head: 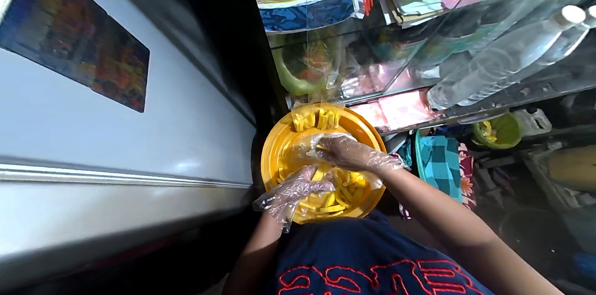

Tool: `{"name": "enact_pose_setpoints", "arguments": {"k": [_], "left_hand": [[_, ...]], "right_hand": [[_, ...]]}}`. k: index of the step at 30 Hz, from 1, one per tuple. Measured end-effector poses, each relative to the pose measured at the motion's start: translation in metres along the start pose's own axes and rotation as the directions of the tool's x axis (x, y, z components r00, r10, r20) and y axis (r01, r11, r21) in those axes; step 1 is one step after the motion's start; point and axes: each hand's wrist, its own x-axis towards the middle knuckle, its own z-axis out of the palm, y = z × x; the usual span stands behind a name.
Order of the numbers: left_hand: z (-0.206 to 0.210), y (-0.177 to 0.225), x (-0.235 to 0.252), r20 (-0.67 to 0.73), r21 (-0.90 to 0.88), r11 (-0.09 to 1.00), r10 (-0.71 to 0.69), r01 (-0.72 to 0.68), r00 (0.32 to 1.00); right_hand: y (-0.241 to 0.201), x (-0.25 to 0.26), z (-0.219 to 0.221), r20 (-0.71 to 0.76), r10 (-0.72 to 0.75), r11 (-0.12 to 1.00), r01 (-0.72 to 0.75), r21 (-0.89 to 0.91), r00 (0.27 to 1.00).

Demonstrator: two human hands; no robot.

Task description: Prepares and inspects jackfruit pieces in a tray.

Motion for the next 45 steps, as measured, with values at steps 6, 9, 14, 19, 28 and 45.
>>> {"name": "enact_pose_setpoints", "arguments": {"k": [6, 9, 14, 19, 28, 45], "left_hand": [[0.000, -0.005, 0.005, 0.041, -0.019, 0.999, 0.030, -0.030, 0.999], [0.001, -0.005, 0.006, 0.030, 0.019, 1.000, 0.014, -0.015, 0.999], [0.003, 0.004, 0.004, -0.005, 0.092, 0.996, -0.024, 0.024, 1.000], [0.006, 0.004, 0.002, -0.096, 0.153, 0.987, -0.033, 0.048, 0.995], [0.010, 0.004, 0.001, -0.060, -0.095, 0.995, -0.031, 0.025, 0.998], [0.019, 0.008, 0.000, -0.072, -0.226, 0.973, 0.039, -0.054, 0.997]], "right_hand": [[-0.002, -0.003, -0.013, -0.060, 0.120, 0.992, -0.116, 0.057, 0.991], [0.010, -0.007, -0.007, -0.173, 0.084, 0.991, -0.064, 0.118, 0.981], [0.000, -0.006, 0.001, -0.187, 0.004, 0.998, -0.014, -0.053, 0.982], [-0.007, -0.008, 0.015, -0.068, -0.066, 0.996, 0.062, -0.061, 0.995], [0.008, -0.005, -0.001, -0.303, -0.009, 0.968, 0.085, 0.237, 0.953], [0.021, 0.002, 0.042, -0.435, -0.162, 0.837, 0.357, 0.416, 0.886]]}}
